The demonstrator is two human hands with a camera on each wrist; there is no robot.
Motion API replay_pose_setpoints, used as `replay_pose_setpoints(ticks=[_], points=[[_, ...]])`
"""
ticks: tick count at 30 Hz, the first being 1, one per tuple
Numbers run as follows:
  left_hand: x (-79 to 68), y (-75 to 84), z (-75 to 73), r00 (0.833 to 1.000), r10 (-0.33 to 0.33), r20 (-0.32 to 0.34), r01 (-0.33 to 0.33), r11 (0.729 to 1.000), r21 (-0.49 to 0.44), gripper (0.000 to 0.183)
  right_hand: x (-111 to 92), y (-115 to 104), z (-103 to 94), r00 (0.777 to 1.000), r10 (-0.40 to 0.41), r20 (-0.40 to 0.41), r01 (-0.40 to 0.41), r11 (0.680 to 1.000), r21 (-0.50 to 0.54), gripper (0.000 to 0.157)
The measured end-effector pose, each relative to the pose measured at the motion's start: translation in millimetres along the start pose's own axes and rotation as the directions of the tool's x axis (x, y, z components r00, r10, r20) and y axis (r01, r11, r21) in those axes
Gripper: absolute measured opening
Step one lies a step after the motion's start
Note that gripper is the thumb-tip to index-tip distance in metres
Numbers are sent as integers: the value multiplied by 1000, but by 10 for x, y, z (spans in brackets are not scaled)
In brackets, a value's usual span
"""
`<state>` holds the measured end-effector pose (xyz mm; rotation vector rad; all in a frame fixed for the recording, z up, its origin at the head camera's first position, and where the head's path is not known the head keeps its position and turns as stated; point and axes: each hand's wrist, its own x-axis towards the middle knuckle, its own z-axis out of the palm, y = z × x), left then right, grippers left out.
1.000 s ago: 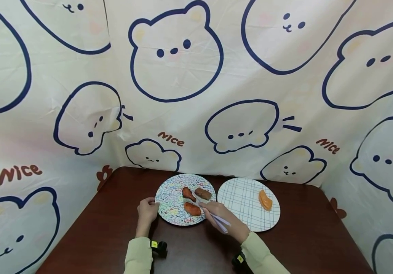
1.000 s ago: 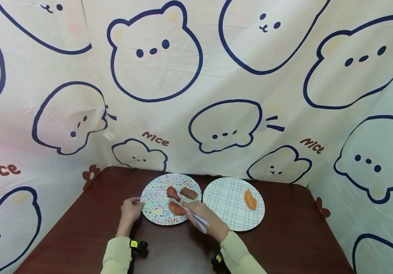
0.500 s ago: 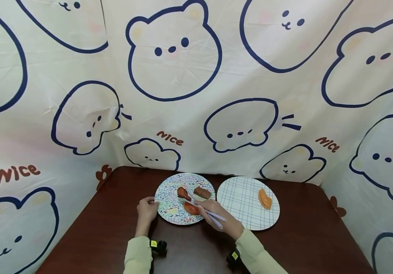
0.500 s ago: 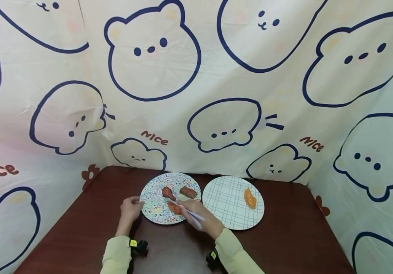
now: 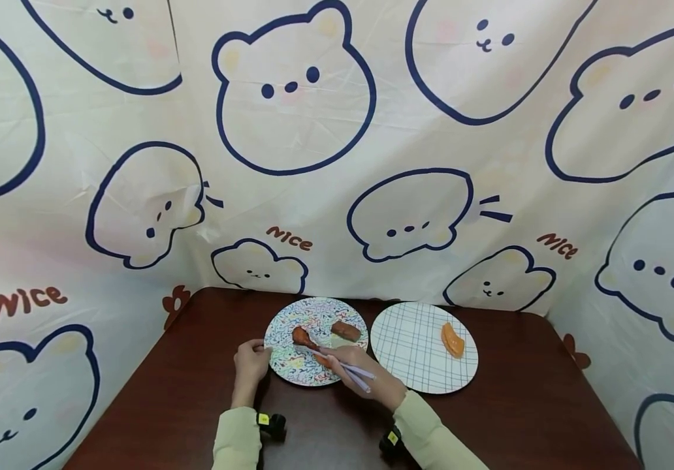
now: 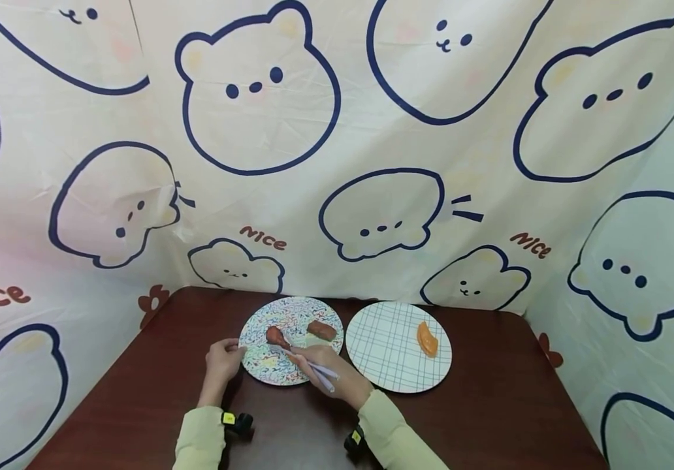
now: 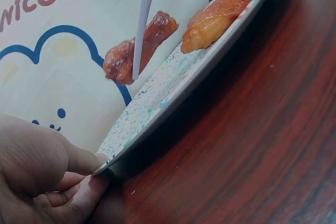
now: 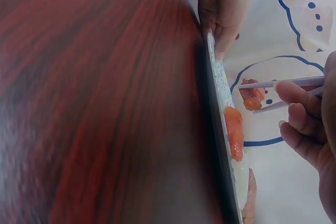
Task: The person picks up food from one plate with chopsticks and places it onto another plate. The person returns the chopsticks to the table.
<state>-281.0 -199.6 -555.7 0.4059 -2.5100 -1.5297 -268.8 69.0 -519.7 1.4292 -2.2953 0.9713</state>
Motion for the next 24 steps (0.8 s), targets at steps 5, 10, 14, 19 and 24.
replay_pose_setpoints(ticks=[5,10,14,19,24], points=[[1,5,-1,1000,-8,3,8,1000,5,37,43,39,77,999,-30,37,30,999,24,31],[7,12,4,1000,1,1,-1,1000,5,37,17,77,150,998,-33,58,32,999,15,32],[7,3,15,1000,-4,2,4,1000,10,37,5,80,173,997,-39,67,39,999,7,32],[18,-17,28,1000,3,-6,-3,1000,15,37,8,92,185,996,-38,76,37,999,23,32],[33,-18,22,1000,10,-17,-9,1000,28,36,7,132,198,995,-8,98,5,999,40,35]])
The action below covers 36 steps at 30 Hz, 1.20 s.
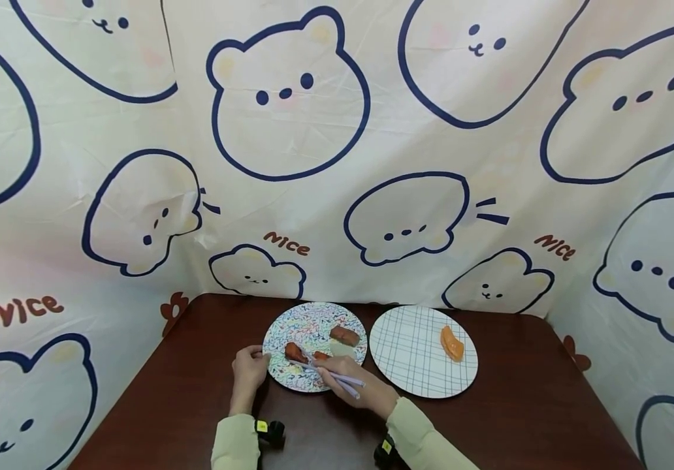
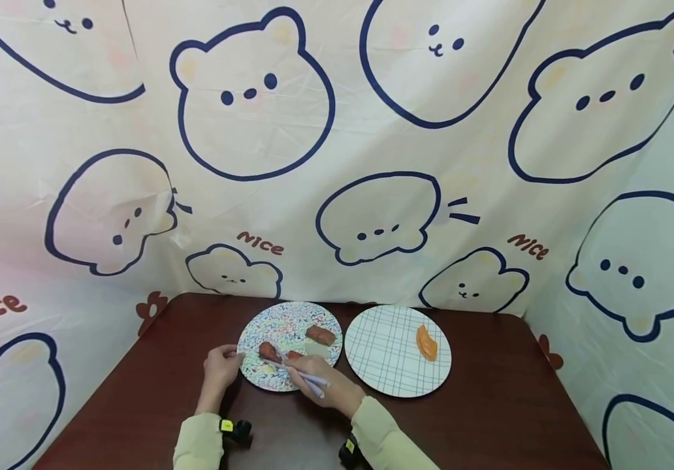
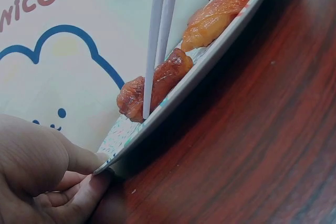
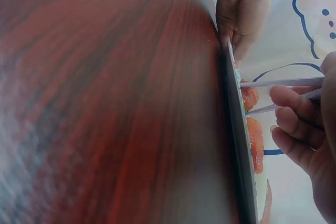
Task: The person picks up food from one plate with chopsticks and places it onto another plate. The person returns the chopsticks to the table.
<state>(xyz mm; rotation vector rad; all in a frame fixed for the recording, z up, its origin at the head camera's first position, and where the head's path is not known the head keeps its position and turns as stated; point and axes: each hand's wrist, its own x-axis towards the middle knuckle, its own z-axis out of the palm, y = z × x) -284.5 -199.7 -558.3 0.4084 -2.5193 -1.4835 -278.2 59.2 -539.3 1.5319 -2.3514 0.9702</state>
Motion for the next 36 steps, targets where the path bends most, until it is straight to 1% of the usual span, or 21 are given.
replay_pose_setpoints(ticks=[6,10,13,18,20,21,23,26,28,31,33,35,36], points=[[-7,30,15,1000,4,8,-4,1000,-4,36,-33,-18,-66,998,67,6,-67,997,43,38],[-14,34,23,1000,5,7,-5,1000,2,36,-61,-64,-145,993,119,16,-120,987,107,41],[-9,31,29,1000,4,9,-4,1000,1,37,-75,-105,-204,990,144,15,-144,981,132,39],[4,35,37,1000,1,11,-1,1000,5,37,-143,-159,-289,986,161,-35,-157,984,87,35],[8,33,39,1000,1,11,-1,1000,8,37,-192,-173,-334,986,152,-60,-149,987,57,35],[11,30,40,1000,2,9,-2,1000,11,36,-220,-186,-368,986,149,-72,-145,988,58,34],[9,27,36,1000,3,7,-3,1000,13,36,-290,-191,-439,986,130,-108,-125,991,44,33],[-4,24,25,1000,3,8,-3,1000,13,36,-436,-178,-562,981,113,-159,-106,993,56,29],[-22,21,12,1000,-1,10,0,1000,14,35,-557,-161,-654,975,125,-184,-116,991,60,27],[-40,14,-3,1000,-6,16,6,1000,14,36,-768,-130,-805,964,132,-230,-132,991,16,25],[-37,9,-8,1000,-7,21,6,1000,15,36,-917,-111,-917,953,159,-258,-168,986,-11,26],[-29,13,-12,1000,-6,23,5,1000,15,37,-1069,-90,-1028,937,196,-290,-214,976,-29,27],[-25,14,-12,1000,-5,22,4,1000,17,37,-1144,-82,-1083,927,233,-295,-250,968,-20,28]])
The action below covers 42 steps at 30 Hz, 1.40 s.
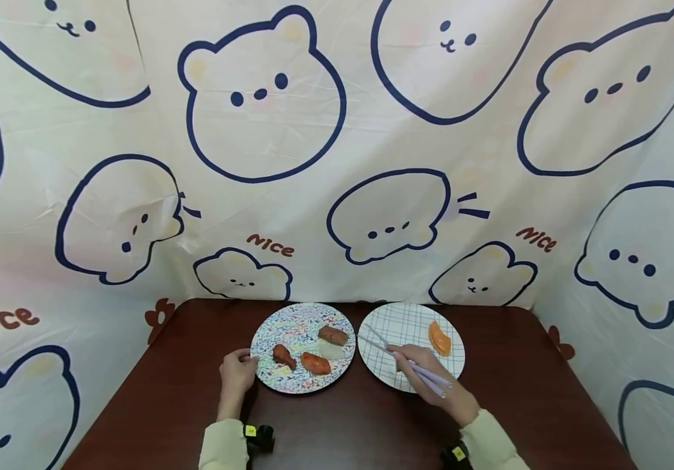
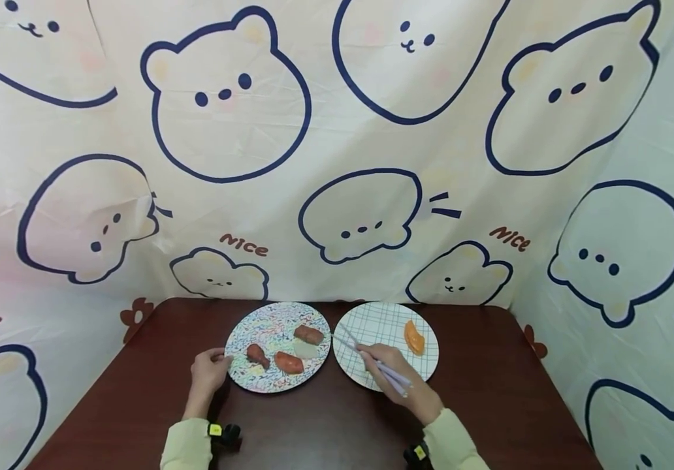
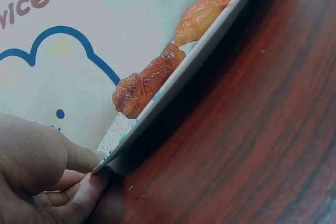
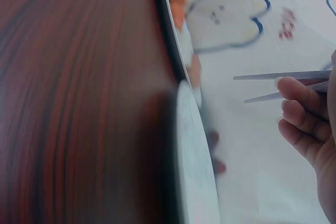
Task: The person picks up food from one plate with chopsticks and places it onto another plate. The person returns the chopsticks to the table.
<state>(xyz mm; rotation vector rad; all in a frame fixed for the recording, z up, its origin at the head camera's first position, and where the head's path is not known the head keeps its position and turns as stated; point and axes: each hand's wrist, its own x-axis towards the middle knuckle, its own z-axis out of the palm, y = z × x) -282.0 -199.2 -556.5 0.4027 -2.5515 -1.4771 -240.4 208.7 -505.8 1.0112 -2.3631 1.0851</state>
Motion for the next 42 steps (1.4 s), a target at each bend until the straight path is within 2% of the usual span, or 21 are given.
replay_pose_setpoints(ticks=[2,5,10,13,23,31,35,42], points=[[7,-1,-3,1000,1,-1,-1,1000,4,37,-96,54,-136,997,73,-19,-73,997,-8,27],[4,1,-6,1000,0,-5,0,1000,11,37,-233,134,-323,989,132,-66,-134,990,-33,26],[7,1,4,1000,3,-12,-3,1000,14,36,-433,280,-574,977,128,-169,-142,987,-78,31],[12,2,11,1000,5,-16,-4,1000,16,36,-538,356,-670,967,156,-202,-176,981,-83,33],[19,9,21,999,4,-32,-4,1000,13,35,-696,496,-747,920,330,-212,-354,931,-86,35],[-1,3,19,1000,-1,-22,2,1000,15,36,-760,469,-761,865,471,-173,-485,873,-50,32],[0,7,22,1000,-6,-25,7,1000,15,36,-794,470,-759,876,450,-172,-465,883,-58,35],[13,-5,35,1000,1,-28,0,1000,21,35,-841,490,-735,920,339,-194,-359,930,-80,31]])
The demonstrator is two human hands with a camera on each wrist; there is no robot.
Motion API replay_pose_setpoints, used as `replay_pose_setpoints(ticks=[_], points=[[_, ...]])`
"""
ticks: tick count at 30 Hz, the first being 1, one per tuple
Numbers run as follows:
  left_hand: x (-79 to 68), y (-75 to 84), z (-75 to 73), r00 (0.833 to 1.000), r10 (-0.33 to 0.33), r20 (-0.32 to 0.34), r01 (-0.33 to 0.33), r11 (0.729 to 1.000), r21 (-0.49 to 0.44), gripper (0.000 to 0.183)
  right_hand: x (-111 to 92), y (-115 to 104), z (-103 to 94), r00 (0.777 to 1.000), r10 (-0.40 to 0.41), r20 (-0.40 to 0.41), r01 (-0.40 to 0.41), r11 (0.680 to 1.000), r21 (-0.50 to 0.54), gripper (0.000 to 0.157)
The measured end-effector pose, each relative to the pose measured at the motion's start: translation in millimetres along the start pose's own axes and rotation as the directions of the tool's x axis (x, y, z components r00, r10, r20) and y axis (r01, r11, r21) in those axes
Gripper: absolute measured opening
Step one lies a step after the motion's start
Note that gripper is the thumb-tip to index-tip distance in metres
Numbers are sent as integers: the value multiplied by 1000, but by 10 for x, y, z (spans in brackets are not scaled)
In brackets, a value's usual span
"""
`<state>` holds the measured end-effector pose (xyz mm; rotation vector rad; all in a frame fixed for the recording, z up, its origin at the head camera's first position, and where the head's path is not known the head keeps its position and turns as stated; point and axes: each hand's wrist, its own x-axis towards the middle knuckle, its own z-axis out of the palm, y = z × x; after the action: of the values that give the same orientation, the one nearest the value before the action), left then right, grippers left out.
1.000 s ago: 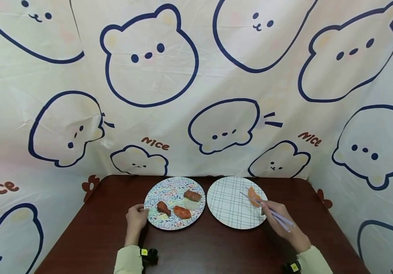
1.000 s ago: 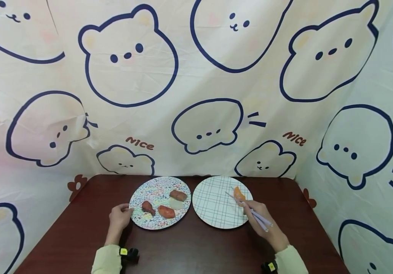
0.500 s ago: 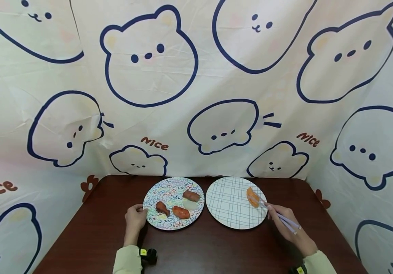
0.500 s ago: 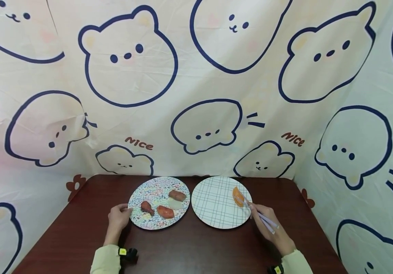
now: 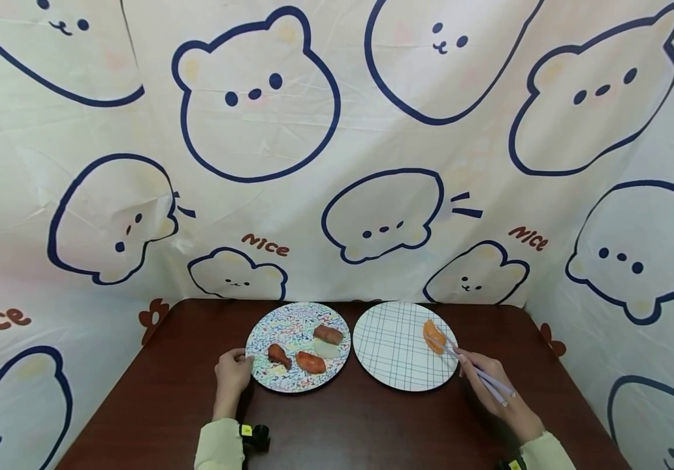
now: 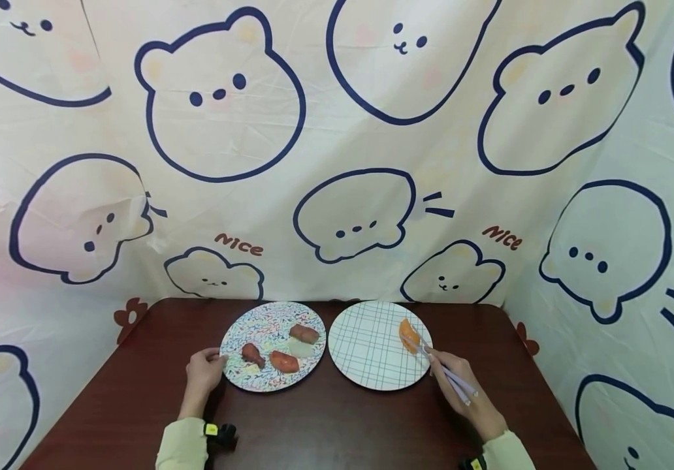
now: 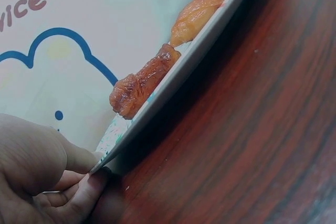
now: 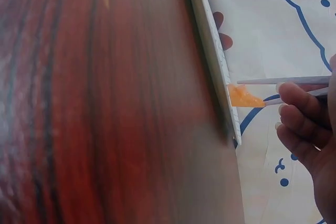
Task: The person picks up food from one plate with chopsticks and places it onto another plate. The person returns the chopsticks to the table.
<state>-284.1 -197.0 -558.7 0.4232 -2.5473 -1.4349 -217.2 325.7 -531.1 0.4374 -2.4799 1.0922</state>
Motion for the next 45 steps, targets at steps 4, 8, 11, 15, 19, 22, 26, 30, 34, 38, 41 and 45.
replay_pose_setpoints(ticks=[4,8,11,15,19,22,26,30,34,38,41,45], points=[[-4,-8,1,1000,-3,4,3,1000,-2,35,-28,22,7,1000,-14,-8,14,1000,-11,30],[-7,-11,2,1000,-4,0,4,1000,-5,36,-54,30,7,1000,-6,-15,6,1000,-21,31],[-1,-10,2,1000,-4,-2,4,1000,-4,36,-62,20,-2,1000,11,-25,-12,1000,-23,32],[13,-9,-1,1000,3,1,-3,1000,0,36,-64,9,-21,999,39,-23,-40,999,-26,34],[11,-11,-8,1000,7,6,-7,1000,4,36,-74,25,-33,999,30,-36,-31,999,-24,32],[1,-9,-11,1000,7,7,-7,1000,4,36,-94,38,-34,998,33,-60,-34,999,-19,31],[3,-12,-12,1000,4,8,-4,1000,2,37,-104,47,-28,994,68,-83,-69,998,-9,32],[8,-10,-20,1000,1,8,-1,1000,-3,37,-95,63,-21,991,115,-64,-114,993,12,36],[11,-5,-21,1000,-4,5,4,1000,0,36,-93,76,-18,988,151,-36,-149,988,30,40],[13,-1,-18,1000,-3,5,3,1000,2,36,-93,88,-14,990,122,-70,-120,992,25,39],[14,3,-16,1000,1,3,-1,1000,-1,36,-84,98,-8,992,100,-82,-99,995,17,40],[10,3,-11,1000,2,7,-2,1000,1,37,-77,93,-9,992,114,-62,-113,994,9,41]])
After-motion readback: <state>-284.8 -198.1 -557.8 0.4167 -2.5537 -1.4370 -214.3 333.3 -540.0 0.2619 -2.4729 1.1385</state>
